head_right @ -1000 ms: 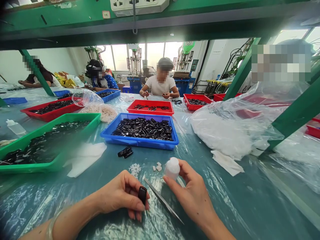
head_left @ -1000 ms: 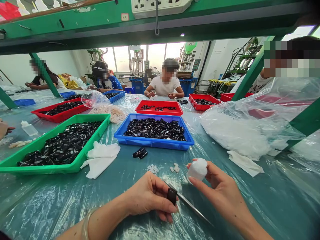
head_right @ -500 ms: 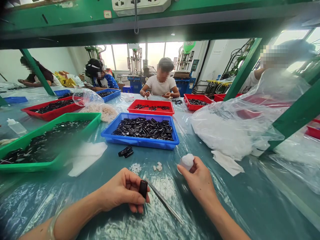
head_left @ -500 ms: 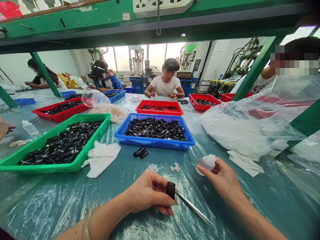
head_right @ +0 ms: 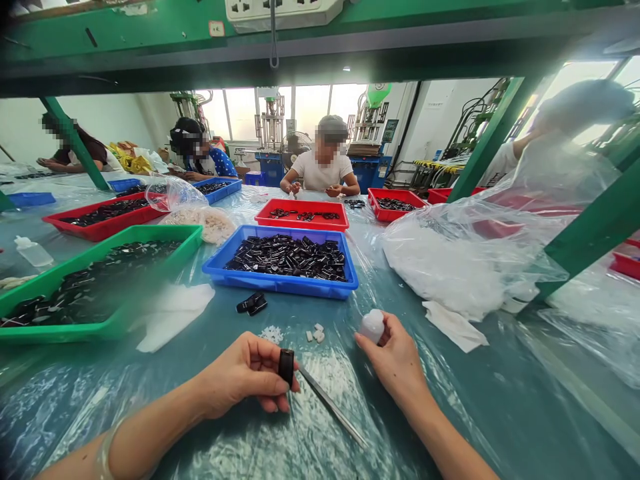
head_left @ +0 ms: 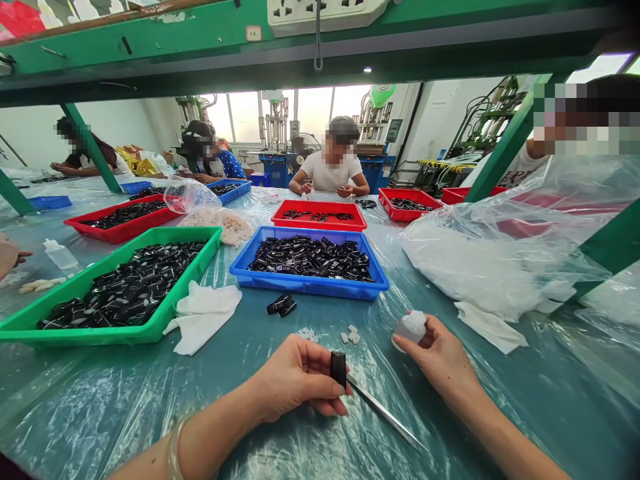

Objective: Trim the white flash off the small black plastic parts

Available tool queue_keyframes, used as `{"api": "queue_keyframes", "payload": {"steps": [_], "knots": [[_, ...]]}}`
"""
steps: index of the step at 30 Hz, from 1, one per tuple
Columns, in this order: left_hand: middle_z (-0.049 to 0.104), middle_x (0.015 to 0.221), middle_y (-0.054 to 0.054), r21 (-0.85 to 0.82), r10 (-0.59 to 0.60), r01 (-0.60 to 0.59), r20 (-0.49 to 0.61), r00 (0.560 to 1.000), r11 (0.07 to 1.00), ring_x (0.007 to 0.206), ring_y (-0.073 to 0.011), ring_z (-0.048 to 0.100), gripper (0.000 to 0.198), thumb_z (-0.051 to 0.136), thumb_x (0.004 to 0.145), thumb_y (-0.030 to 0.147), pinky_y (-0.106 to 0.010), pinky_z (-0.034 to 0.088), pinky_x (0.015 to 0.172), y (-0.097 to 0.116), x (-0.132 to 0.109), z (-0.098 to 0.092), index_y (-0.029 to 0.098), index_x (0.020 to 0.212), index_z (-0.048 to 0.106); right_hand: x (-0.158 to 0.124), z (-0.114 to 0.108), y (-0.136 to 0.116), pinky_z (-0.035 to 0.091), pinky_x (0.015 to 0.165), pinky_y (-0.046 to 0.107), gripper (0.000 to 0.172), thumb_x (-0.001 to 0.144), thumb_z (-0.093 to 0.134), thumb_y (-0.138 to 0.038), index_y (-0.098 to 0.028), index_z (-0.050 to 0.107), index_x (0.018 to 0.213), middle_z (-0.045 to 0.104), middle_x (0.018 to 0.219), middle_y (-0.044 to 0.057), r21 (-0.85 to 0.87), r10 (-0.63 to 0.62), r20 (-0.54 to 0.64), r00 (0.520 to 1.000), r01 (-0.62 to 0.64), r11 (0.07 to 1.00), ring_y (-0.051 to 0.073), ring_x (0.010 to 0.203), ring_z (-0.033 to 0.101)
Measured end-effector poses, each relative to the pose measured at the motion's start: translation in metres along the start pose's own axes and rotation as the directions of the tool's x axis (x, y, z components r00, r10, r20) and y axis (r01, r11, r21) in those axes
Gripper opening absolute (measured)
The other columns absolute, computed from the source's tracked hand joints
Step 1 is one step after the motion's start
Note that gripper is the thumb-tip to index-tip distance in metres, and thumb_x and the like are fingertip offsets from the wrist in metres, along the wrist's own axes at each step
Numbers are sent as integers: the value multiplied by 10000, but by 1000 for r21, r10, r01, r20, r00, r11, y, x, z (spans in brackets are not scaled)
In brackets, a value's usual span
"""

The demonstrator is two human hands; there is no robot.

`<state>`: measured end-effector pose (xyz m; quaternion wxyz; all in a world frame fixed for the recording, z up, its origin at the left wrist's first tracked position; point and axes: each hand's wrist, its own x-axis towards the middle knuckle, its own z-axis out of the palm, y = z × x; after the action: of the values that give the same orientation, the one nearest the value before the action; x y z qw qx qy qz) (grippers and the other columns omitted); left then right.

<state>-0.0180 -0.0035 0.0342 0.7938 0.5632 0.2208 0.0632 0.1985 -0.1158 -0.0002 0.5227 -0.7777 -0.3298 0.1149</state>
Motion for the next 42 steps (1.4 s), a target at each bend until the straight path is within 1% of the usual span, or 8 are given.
{"api": "queue_keyframes", "payload": {"steps": [3, 6, 9, 12, 14, 16, 25, 42], "knots": [[690, 757, -102, 5, -6, 6, -26, 1000, 1000, 567, -139, 645, 206, 722, 564, 206, -181, 477, 480, 1, 0, -1, 85, 727, 689, 1, -2, -2, 536, 672, 407, 506, 593, 656, -414, -169, 502, 1008, 654, 894, 106, -31, -62, -72, 996, 60, 998, 286, 785, 650], [687, 762, -105, 31, 7, -5, -80, 997, 1000, 564, -129, 632, 246, 726, 585, 251, -186, 471, 485, 3, 0, -2, 84, 763, 693, -5, -8, -11, 483, 803, 483, 647, 638, 657, -436, -149, 439, 1176, 526, 1185, 194, -101, -164, -226, 960, 144, 984, 357, 1076, 518], [683, 774, -105, 48, 20, -13, -138, 990, 999, 567, -119, 623, 262, 728, 596, 281, -183, 465, 493, 5, 0, -2, 84, 766, 691, -19, -11, -25, 427, 894, 478, 558, 737, 645, -363, -197, 424, 1221, 449, 1269, 154, -230, -432, -332, 838, 373, 899, 330, 1164, 431], [682, 781, -104, 46, 20, -14, -138, 990, 999, 571, -112, 619, 251, 728, 598, 267, -181, 467, 507, 5, 1, -2, 83, 766, 693, -33, -2, -29, 499, 811, 365, 185, 855, 527, -215, -227, 544, 1039, 596, 1027, 77, -309, -716, -33, 697, 674, 671, 227, 958, 584], [684, 778, -105, 42, 19, -14, -115, 993, 999, 571, -110, 619, 236, 718, 604, 243, -179, 468, 514, 3, 2, -2, 82, 775, 698, -37, 10, -24, 529, 783, 328, 214, 894, 427, -159, -213, 552, 1058, 610, 1037, 86, -284, -707, 249, 662, 748, 600, 205, 946, 605], [688, 790, -105, 32, 7, -4, -97, 995, 999, 578, -109, 622, 242, 708, 605, 220, -175, 468, 516, 2, 2, -3, 86, 807, 704, -37, 22, -16, 539, 798, 360, 283, 891, 389, -132, -189, 548, 1118, 604, 1097, 118, -286, -675, 363, 643, 766, 576, 231, 999, 593], [691, 826, -114, -13, -17, 16, -54, 998, 1000, 592, -124, 637, 268, 717, 610, 243, -183, 472, 510, -3, 3, -5, 93, 830, 695, -27, 30, -8, 537, 677, 385, 225, 862, 388, -77, -183, 584, 890, 612, 878, 89, -327, -613, 437, 658, 751, 573, 231, 791, 587], [683, 833, -107, 162, 44, -43, -2, 999, 986, 663, -171, 633, 325, 748, 588, 287, -244, 502, 544, -14, 4, 0, 111, 861, 723, -30, 34, -10, 495, 602, 302, 201, 876, 383, -75, -201, 524, 807, 571, 779, 57, -360, -577, 390, 718, 695, 622, 207, 715, 575]]}}
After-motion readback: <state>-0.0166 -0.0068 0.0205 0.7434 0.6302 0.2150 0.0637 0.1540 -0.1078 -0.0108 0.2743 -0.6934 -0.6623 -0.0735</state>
